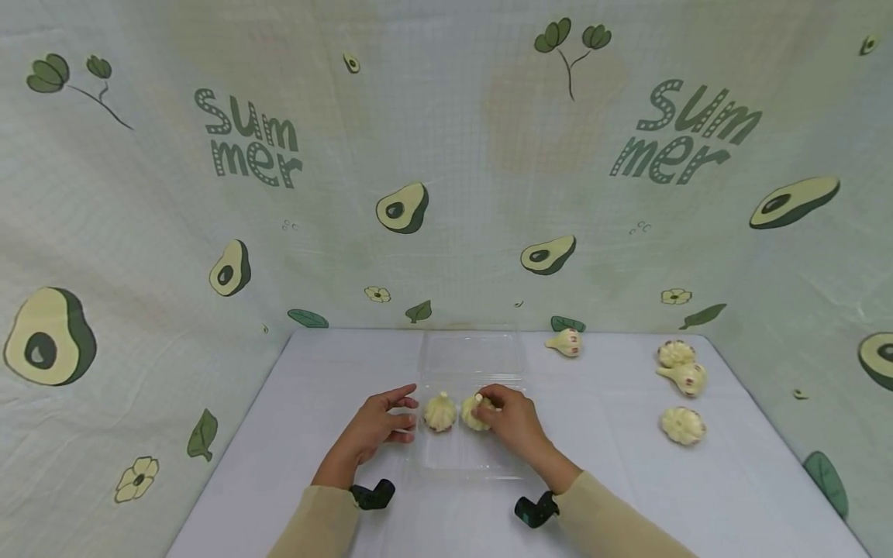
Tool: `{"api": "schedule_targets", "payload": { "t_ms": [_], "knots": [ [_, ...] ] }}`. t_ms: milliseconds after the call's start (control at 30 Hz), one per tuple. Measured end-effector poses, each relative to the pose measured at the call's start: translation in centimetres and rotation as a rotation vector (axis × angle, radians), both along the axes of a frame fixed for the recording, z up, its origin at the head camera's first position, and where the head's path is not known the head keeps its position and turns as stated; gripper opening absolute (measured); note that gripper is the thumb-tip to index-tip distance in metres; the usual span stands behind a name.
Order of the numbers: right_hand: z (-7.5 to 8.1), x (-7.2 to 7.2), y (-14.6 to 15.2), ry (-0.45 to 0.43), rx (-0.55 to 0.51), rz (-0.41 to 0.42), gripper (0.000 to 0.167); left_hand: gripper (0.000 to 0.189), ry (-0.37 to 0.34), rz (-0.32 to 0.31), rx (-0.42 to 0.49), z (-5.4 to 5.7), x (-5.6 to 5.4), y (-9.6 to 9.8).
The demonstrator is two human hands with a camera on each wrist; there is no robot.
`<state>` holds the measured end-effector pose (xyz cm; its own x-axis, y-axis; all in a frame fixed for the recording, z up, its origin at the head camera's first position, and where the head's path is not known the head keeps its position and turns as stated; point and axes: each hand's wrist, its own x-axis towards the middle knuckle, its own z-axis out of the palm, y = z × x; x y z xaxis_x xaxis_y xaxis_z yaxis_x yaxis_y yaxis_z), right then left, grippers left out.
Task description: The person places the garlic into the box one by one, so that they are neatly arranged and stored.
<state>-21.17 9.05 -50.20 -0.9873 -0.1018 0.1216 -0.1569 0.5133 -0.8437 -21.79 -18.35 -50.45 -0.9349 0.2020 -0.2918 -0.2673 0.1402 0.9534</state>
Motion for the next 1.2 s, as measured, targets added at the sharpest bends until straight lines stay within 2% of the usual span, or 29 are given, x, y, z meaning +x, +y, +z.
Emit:
{"api": "schedule_targets", "payload": {
  "t_ms": [267,600,800,1200],
  "knots": [
    [-0.17,-0.35,-0.11,-0.007,0.015,-0.008,0.02,0.068,0.006,-0.001,-0.002,0.08,-0.23,0.13],
    [-0.73,-0.19,-0.38,-0.036,0.042,0.001,0.023,0.069,0.009,-0.004,-0.002,0.01,-0.01,0.01],
    [-0.65,-0.12,-0.38,-0.027,0.051,-0.008,0.022,0.068,0.008,-0.006,0.001,-0.07,-0.03,0.08],
    [-0.72,-0.13,-0.59,-0.008,0.067,0.01,0.03,0.069,0.003,-0.006,-0.005,-0.01,0.08,0.14]
  ]
}}
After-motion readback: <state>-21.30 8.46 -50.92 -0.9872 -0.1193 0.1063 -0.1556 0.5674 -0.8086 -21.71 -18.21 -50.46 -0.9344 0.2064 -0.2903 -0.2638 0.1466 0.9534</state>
